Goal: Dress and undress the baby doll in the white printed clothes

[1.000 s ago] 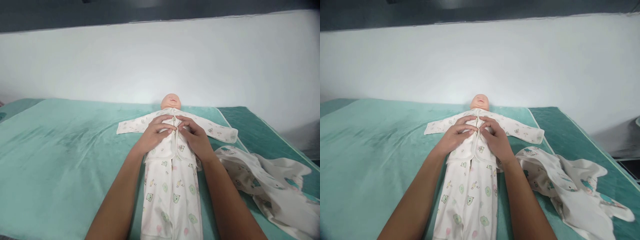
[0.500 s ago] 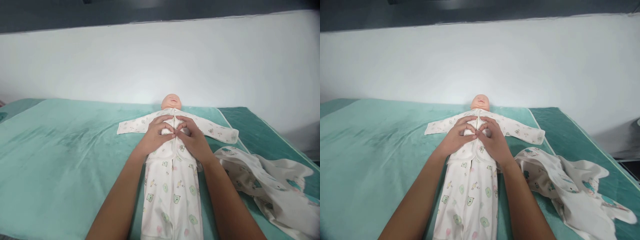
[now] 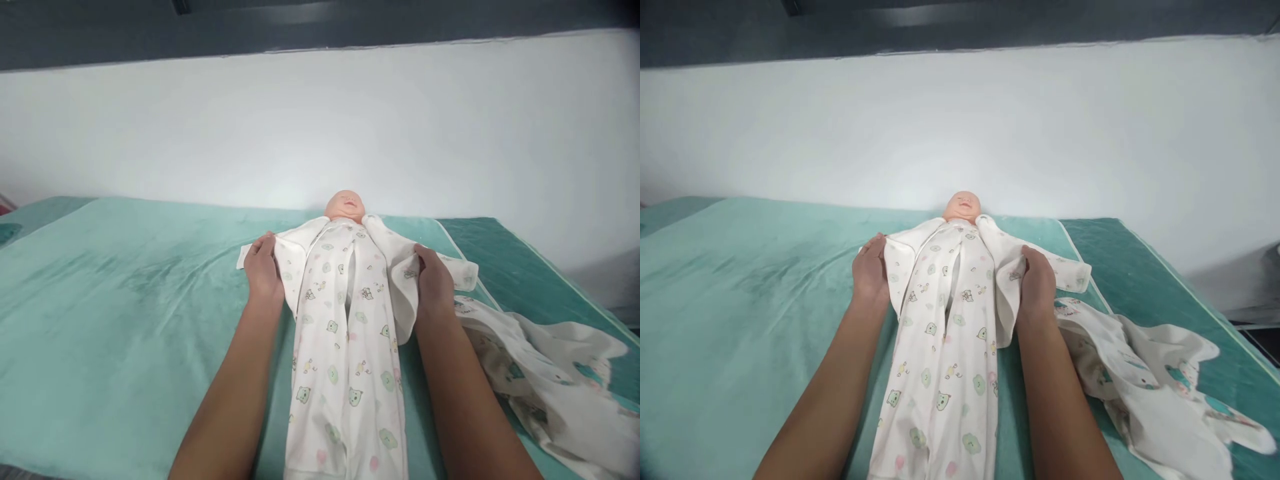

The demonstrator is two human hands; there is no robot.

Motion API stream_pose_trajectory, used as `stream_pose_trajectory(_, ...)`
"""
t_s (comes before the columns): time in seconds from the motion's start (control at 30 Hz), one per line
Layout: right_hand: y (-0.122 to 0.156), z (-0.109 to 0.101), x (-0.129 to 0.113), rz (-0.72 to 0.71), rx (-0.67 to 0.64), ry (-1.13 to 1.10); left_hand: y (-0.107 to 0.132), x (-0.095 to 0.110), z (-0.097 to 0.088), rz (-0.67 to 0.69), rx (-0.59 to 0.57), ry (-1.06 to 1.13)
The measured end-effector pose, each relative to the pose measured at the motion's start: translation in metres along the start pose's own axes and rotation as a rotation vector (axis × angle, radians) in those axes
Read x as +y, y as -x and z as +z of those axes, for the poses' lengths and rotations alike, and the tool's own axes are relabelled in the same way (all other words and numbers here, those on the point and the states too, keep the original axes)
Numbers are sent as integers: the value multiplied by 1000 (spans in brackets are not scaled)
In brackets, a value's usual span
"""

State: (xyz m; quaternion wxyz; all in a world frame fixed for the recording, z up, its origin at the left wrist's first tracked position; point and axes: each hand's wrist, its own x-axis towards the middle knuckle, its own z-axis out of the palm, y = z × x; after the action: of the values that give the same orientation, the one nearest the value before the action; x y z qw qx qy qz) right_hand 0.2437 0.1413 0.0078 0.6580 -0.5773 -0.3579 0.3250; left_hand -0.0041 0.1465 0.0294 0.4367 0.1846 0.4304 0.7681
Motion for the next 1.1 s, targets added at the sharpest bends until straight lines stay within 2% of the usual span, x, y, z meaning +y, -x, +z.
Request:
stream_pose_trajectory(0.07,7,5,-3,75,10,31,-2,-2,-2,10,57,-78)
stream_pose_trajectory(0.13,16,11,-8,70,-27,109,1,-2,0,54,43,-250)
stream_pose_trajectory(0.23,24,16,-13,-50,-90,258,10,-2,7,114,-100,-591)
stream_pose_trajectory(0.33,24,15,-13,-86,-133,308,17,-2,12,104,-263,-844)
stream_pose_trajectory(0.43,19,12,-10,-99,-152,347,16,-3,13,123,-283,-971)
stream_pose_trajectory(0.6,15,11,-4,-232,-205,507,7,-6,8,126,-306,-1078)
stream_pose_trajectory(0.83,13,9,2,-367,-185,621,-4,-11,4,171,-340,-1101)
stream_pose_trajectory(0.97,13,6,3,-460,-225,627,-5,-12,1,260,-257,-1031)
stream_pose_trajectory(1.1,8,3,8,-550,-282,659,-10,-6,-5,276,-135,-1023)
